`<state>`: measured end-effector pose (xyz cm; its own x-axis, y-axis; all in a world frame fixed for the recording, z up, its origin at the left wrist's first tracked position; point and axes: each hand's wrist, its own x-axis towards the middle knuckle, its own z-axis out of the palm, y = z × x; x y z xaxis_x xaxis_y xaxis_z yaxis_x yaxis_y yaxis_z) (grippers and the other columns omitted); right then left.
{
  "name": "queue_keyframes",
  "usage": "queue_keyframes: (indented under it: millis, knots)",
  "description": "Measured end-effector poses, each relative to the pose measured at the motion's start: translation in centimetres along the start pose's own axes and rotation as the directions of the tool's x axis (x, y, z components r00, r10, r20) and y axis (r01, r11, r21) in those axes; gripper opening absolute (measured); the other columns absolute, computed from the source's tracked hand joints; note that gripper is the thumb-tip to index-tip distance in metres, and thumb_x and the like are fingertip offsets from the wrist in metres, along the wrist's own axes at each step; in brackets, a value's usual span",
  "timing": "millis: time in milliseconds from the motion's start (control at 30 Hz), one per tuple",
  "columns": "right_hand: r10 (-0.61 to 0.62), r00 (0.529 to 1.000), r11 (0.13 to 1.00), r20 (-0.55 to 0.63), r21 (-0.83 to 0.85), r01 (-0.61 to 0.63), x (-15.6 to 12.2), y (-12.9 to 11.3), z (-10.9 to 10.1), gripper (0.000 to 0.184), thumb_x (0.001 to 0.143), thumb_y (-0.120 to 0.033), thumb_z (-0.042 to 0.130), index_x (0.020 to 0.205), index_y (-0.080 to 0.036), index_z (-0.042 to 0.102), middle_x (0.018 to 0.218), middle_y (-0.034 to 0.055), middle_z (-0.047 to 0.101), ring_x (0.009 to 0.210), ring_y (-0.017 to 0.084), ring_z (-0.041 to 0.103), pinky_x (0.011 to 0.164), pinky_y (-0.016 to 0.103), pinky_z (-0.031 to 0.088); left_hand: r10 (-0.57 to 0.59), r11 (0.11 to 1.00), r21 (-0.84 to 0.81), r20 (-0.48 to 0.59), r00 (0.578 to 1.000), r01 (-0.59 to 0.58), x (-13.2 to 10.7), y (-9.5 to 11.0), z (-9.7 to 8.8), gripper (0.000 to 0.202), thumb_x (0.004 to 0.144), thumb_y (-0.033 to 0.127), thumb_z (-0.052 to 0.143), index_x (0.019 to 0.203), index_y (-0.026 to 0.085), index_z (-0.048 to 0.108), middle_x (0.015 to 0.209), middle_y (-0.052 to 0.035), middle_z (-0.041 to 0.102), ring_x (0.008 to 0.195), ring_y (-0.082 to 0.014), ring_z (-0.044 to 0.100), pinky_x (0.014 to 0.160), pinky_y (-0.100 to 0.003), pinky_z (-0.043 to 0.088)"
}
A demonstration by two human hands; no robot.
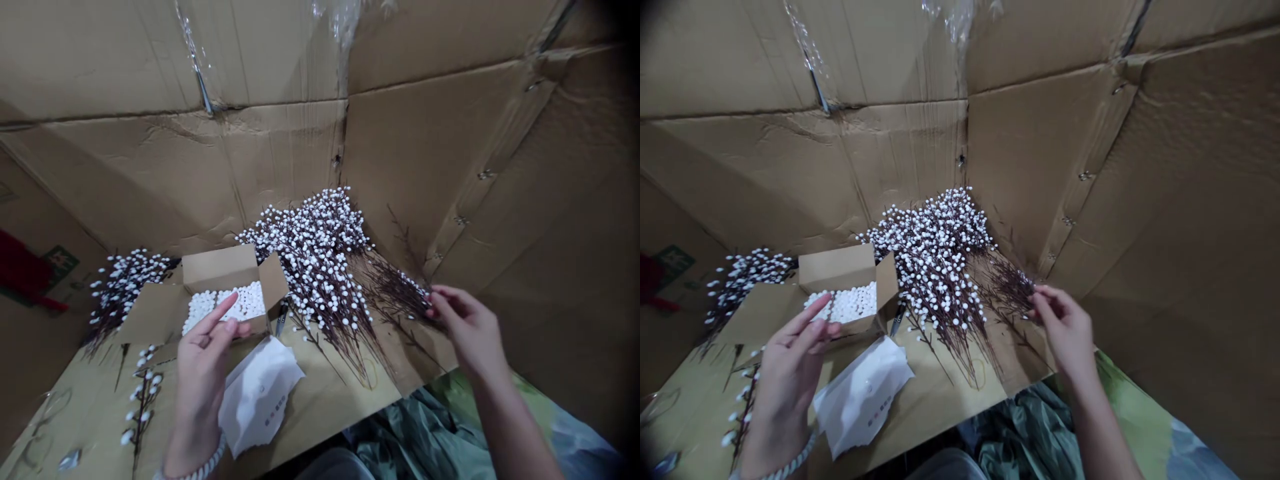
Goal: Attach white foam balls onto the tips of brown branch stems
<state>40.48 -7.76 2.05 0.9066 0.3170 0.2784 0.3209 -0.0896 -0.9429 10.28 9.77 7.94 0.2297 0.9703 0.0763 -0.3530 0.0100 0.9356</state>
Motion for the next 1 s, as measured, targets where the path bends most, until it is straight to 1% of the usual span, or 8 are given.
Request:
queue_keyframes:
  millis: [133,267,333,467,633,800,933,1000]
  knots:
    - [0.268,0.888,0.794,0.374,0.435,-0.424,-7.8,-4.5,3.2,0.036,0.058,-0.042,0.082,0.083,-0.020,0.068,0.077,0.0050,0.070,0.066,0.019,0.067,0.064,0.034,0.057,-0.109,0.983,0.159,0.133,0.985,0.087,-1.9,-1.1,0.3,0.060,0.066,0.028,0.082,0.121,0.012,0.065,0.052,-0.0020,0.073,0.061,-0.0179,0.071,0.075,-0.028,0.056]
    - [0.300,0.701,0.535,0.647,0.494,-0.685,-14.1,-7.0,6.7,0.027,0.061,-0.036,0.084,0.075,-0.019,0.068,0.067,0.0022,0.068,0.059,0.015,0.064,0.056,0.026,0.054,-0.222,0.969,0.179,0.314,0.923,0.172,-4.2,-1.9,-0.2,0.070,0.074,0.030,0.076,0.138,0.025,0.049,0.105,-0.0126,0.075,0.100,-0.0267,0.070,0.089,-0.038,0.053]
    - [0.261,0.637,0.483,0.725,0.473,-0.737,-16.2,-7.3,8.2,0.024,0.065,-0.035,0.083,0.075,-0.020,0.068,0.069,0.0013,0.069,0.063,0.014,0.065,0.061,0.025,0.054,-0.210,0.972,0.178,0.384,0.899,0.151,-5.0,-2.4,-0.9,0.059,0.072,0.031,0.077,0.129,0.028,0.060,0.120,-0.0126,0.068,0.110,-0.0287,0.065,0.097,-0.041,0.048]
    - [0.218,0.560,0.499,0.800,0.402,-0.768,-19.3,-6.7,10.4,0.022,0.069,-0.035,0.080,0.072,-0.018,0.066,0.069,0.0007,0.069,0.064,0.013,0.065,0.065,0.025,0.054,-0.229,0.964,0.204,0.319,0.920,0.169,-6.0,-3.6,-2.9,0.029,0.068,0.040,0.079,0.090,0.022,0.080,0.103,-0.0127,0.075,0.103,-0.0315,0.068,0.094,-0.043,0.050]
    - [0.186,0.597,0.639,0.781,0.365,-0.677,-22.7,-5.8,12.1,0.026,0.069,-0.040,0.079,0.067,-0.017,0.067,0.067,0.0018,0.070,0.065,0.015,0.065,0.065,0.025,0.052,-0.334,0.930,0.213,0.152,0.930,0.299,-7.6,-4.8,-5.3,0.035,0.064,0.047,0.079,0.085,0.019,0.080,0.092,-0.0138,0.078,0.082,-0.0296,0.072,0.067,-0.035,0.058]
    - [0.134,0.630,0.813,0.765,0.278,-0.511,-23.2,-4.3,12.2,0.034,0.073,-0.053,0.070,0.085,-0.021,0.075,0.086,0.0079,0.076,0.082,0.023,0.070,0.076,0.032,0.055,-0.200,0.962,0.180,-0.052,0.978,0.206,-9.4,-5.7,-8.3,0.028,0.066,0.047,0.078,0.068,0.019,0.076,0.081,-0.0101,0.078,0.078,-0.0252,0.072,0.075,-0.031,0.055]
    - [-0.048,0.768,0.998,0.639,0.068,0.005,-19.0,-1.6,12.2,0.026,0.086,-0.040,0.058,0.094,-0.020,0.072,0.097,0.0108,0.074,0.090,0.026,0.067,0.082,0.037,0.052,-0.154,0.978,0.102,-0.218,0.964,0.180,-10.2,-5.7,-10.2,0.028,0.068,0.047,0.077,0.067,0.020,0.071,0.052,0.0006,0.067,0.047,-0.0131,0.059,0.050,-0.020,0.049]
    - [-0.190,0.759,0.953,0.623,-0.067,0.294,-16.7,-0.3,12.7,0.025,0.089,-0.034,0.051,0.093,-0.019,0.072,0.094,0.0101,0.073,0.089,0.027,0.065,0.081,0.039,0.050,-0.176,0.977,0.066,-0.272,0.946,0.201,-10.4,-5.6,-10.8,0.031,0.065,0.049,0.079,0.068,0.019,0.069,0.050,0.0022,0.063,0.039,-0.0100,0.050,0.037,-0.017,0.040]
